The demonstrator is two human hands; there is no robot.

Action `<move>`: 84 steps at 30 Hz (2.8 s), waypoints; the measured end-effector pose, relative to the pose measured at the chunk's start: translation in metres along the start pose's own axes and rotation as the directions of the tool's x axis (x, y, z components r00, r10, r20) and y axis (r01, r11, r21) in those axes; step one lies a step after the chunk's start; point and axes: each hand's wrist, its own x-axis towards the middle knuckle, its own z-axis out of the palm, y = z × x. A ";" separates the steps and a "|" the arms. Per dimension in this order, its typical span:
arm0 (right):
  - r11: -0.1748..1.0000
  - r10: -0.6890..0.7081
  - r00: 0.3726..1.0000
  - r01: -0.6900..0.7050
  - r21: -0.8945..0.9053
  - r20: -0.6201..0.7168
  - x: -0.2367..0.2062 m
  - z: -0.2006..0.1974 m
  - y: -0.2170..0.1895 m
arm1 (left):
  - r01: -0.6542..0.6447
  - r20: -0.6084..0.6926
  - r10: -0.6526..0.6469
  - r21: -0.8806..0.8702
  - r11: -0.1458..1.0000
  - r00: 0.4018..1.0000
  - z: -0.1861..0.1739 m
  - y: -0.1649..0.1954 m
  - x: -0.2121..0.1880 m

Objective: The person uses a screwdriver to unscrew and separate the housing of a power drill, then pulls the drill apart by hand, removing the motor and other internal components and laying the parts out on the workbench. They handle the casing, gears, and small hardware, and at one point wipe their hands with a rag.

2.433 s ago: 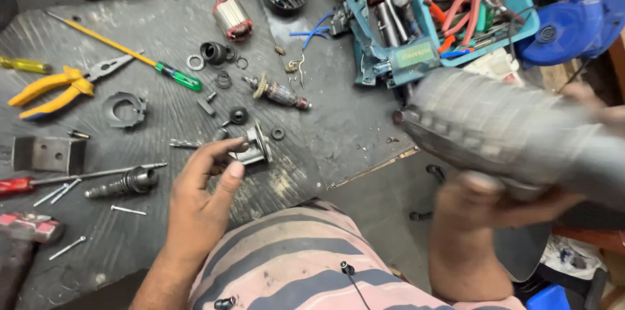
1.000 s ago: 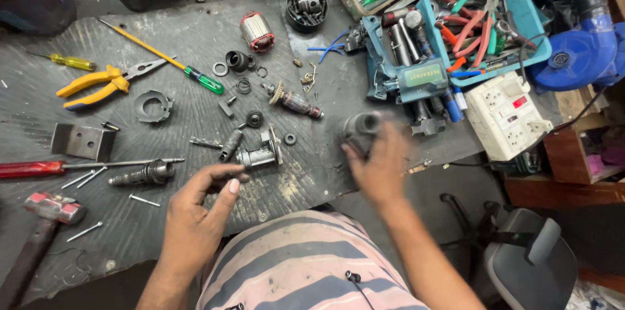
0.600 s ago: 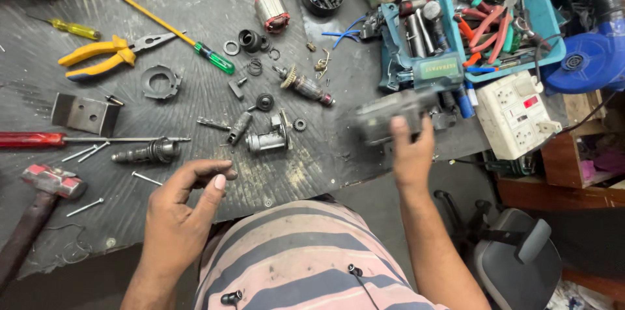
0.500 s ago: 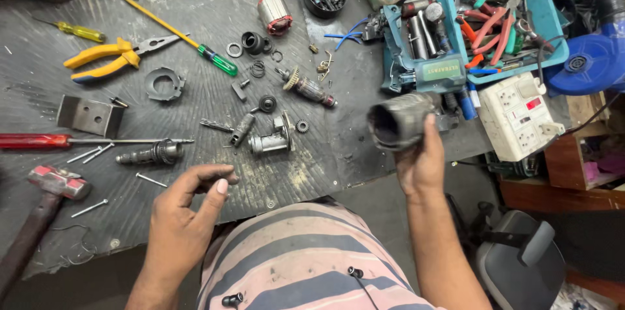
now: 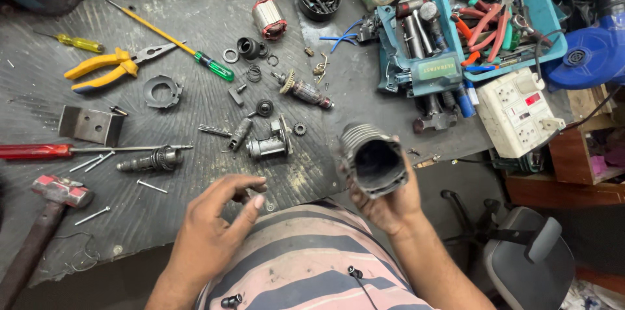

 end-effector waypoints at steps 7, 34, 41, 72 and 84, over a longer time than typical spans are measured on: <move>0.982 0.180 0.971 -0.168 -0.091 0.157 0.001 0.007 0.033 | -0.382 0.061 0.379 0.050 0.923 0.923 0.009 0.017 0.003; -0.489 -0.593 0.666 0.150 -0.859 0.453 0.044 -0.023 -0.043 | -0.120 -0.353 0.047 -0.187 0.975 0.935 0.006 -0.015 -0.013; -0.662 -0.441 0.748 0.103 -0.743 0.497 0.045 -0.029 -0.049 | -0.256 -0.668 -0.090 -0.401 0.880 0.739 -0.052 -0.046 -0.014; -0.726 -0.342 0.940 -0.254 -0.639 0.015 0.054 0.017 -0.071 | 0.054 -0.828 0.251 0.319 0.946 0.502 -0.167 -0.149 -0.006; -0.789 -0.261 0.965 -0.221 -0.574 -0.012 0.064 0.030 -0.078 | 0.487 -0.777 0.130 0.506 0.712 0.616 -0.198 -0.192 -0.003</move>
